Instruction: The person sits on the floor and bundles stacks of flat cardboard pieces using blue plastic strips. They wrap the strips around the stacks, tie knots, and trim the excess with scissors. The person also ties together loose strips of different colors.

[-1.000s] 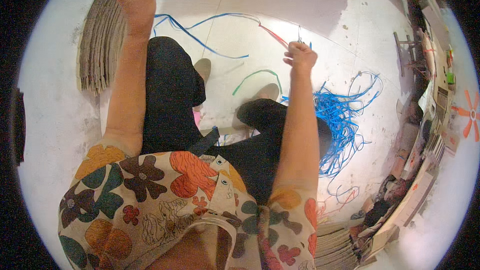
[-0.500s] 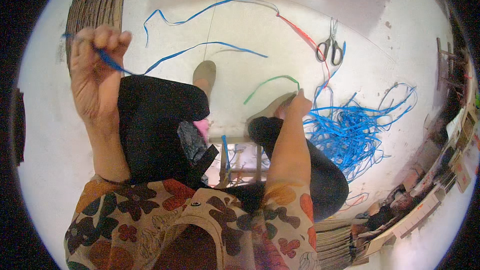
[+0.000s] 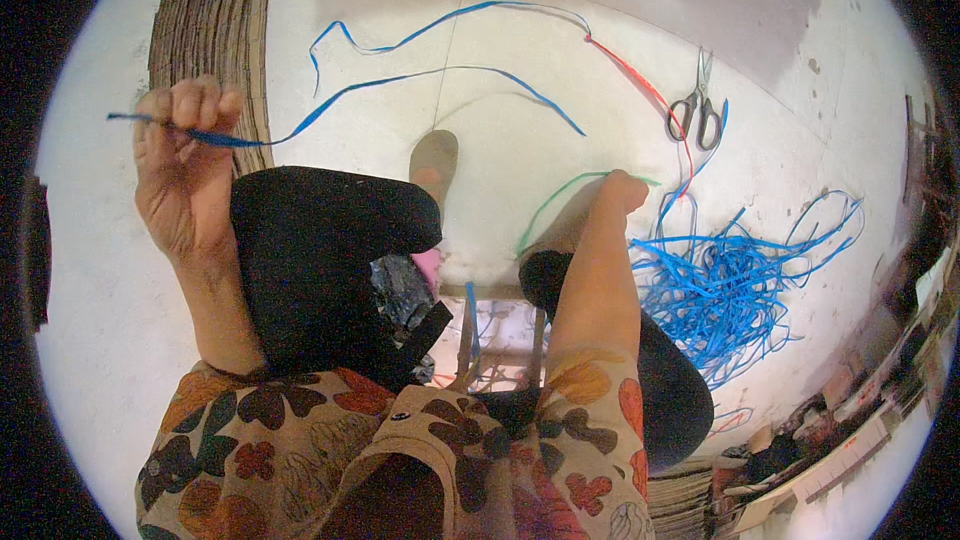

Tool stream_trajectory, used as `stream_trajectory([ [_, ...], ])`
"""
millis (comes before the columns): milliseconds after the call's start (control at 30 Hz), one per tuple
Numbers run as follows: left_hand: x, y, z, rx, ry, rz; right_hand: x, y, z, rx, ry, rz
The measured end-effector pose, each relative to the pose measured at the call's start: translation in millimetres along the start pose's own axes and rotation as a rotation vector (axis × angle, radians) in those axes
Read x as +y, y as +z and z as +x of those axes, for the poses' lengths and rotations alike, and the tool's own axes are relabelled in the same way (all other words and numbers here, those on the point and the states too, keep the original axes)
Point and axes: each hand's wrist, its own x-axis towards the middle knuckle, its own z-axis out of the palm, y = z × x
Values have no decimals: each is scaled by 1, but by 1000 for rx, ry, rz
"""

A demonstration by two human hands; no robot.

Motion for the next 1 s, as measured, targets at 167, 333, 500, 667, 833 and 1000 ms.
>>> stream_trajectory([
  [167,-4,7,-5,65,-77,164,-30,-27,-55,-353,-269,490],
  [333,1,24,-2,85,-104,282,-85,-87,-113,-733,-143,1273],
  [500,-8,50,-9,89,-77,364,-140,-197,-199,-867,-529,1044],
  [667,13,125,-48,58,-196,182,-127,-288,-277,-771,-746,967],
  [833,24,159,-75,-68,-127,112,-86,-331,-310,-738,-982,921],
  [1000,36,175,-95,-142,-140,89,-58,-347,-318,-759,-998,953],
])
